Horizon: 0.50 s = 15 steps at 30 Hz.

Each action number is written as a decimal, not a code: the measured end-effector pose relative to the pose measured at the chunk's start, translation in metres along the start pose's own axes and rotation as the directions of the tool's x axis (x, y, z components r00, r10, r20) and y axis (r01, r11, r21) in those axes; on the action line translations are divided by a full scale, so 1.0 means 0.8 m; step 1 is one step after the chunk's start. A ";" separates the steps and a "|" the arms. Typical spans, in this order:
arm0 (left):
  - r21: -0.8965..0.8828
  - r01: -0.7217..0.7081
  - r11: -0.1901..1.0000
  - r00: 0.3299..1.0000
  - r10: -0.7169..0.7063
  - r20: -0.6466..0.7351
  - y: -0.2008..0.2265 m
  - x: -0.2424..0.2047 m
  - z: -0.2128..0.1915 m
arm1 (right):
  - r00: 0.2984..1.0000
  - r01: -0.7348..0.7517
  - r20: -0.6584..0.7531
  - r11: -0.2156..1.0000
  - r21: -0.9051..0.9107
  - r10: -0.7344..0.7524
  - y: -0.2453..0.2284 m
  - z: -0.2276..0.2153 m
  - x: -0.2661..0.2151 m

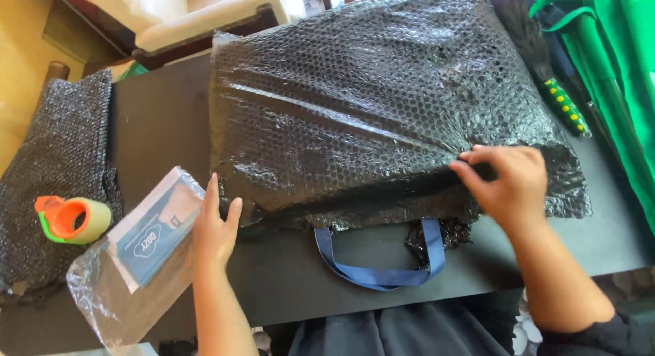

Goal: Wrapping a blue tote bag with black bubble wrap and securing it with tape.

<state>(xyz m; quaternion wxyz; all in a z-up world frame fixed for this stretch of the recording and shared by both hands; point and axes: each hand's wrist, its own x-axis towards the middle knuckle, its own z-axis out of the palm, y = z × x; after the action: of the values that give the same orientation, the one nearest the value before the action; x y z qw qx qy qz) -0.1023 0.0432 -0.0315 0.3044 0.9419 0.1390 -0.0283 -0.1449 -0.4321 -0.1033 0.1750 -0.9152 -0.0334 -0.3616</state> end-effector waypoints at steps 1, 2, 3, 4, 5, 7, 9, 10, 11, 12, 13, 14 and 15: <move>0.032 -0.016 0.999 1.000 0.016 0.004 -0.003 -0.003 0.007 | 0.993 -0.105 0.065 0.992 0.072 0.100 0.007 -0.006 0.003; 0.039 -0.019 0.999 1.000 0.019 0.013 0.006 -0.004 0.002 | 0.991 -0.116 0.067 0.991 0.068 0.112 0.016 -0.016 0.012; 0.046 0.043 0.998 0.998 -0.045 0.049 0.013 -0.007 -0.002 | 1.000 -0.011 0.006 0.984 0.176 0.010 0.026 -0.028 0.021; 0.056 0.105 0.993 0.990 -0.110 0.085 0.020 -0.010 -0.006 | 0.994 0.100 -0.067 0.957 0.274 -0.085 0.035 -0.039 0.031; 0.063 0.105 0.992 0.989 -0.111 0.096 0.009 -0.006 -0.006 | 0.995 0.088 -0.059 0.959 0.270 -0.075 0.048 -0.038 0.025; 0.074 0.026 0.997 0.993 -0.034 0.111 -0.011 0.004 -0.005 | 0.999 -0.010 0.052 0.990 0.139 0.003 0.078 -0.039 0.014; 0.104 0.087 0.991 0.980 -0.104 0.171 0.003 -0.004 -0.010 | 0.980 -0.110 0.182 0.981 0.160 0.080 0.074 -0.030 0.013; 0.135 0.151 0.979 0.959 -0.178 0.219 0.009 -0.009 -0.012 | 0.941 -0.204 0.308 0.963 0.177 0.143 0.072 -0.026 0.011; 0.140 0.150 0.979 0.957 -0.179 0.228 0.019 -0.015 -0.012 | 0.938 -0.213 0.313 0.962 0.172 0.151 0.067 -0.020 0.008; 0.155 0.187 0.970 0.944 -0.221 0.244 0.029 -0.022 -0.012 | 0.945 -0.209 0.277 0.972 0.103 0.174 0.063 -0.013 0.004; 0.168 0.225 0.960 0.931 -0.262 0.255 0.039 -0.029 -0.013 | 0.953 -0.204 0.237 0.978 0.036 0.190 0.058 -0.005 0.003; 0.172 0.223 0.960 0.929 -0.263 0.260 0.045 -0.033 -0.014 | 0.951 -0.208 0.239 0.977 0.033 0.195 0.058 -0.006 0.002; 0.229 0.239 0.944 0.912 -0.299 0.281 0.051 -0.037 -0.015 | 0.953 -0.214 0.233 0.975 0.061 0.195 0.058 -0.006 0.002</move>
<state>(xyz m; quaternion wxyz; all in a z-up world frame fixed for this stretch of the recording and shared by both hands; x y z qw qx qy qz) -0.1198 0.0117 0.0056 0.2246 0.9219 0.2147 -0.2313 -0.1380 -0.4770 -0.1129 0.2453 -0.9405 0.0265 -0.2336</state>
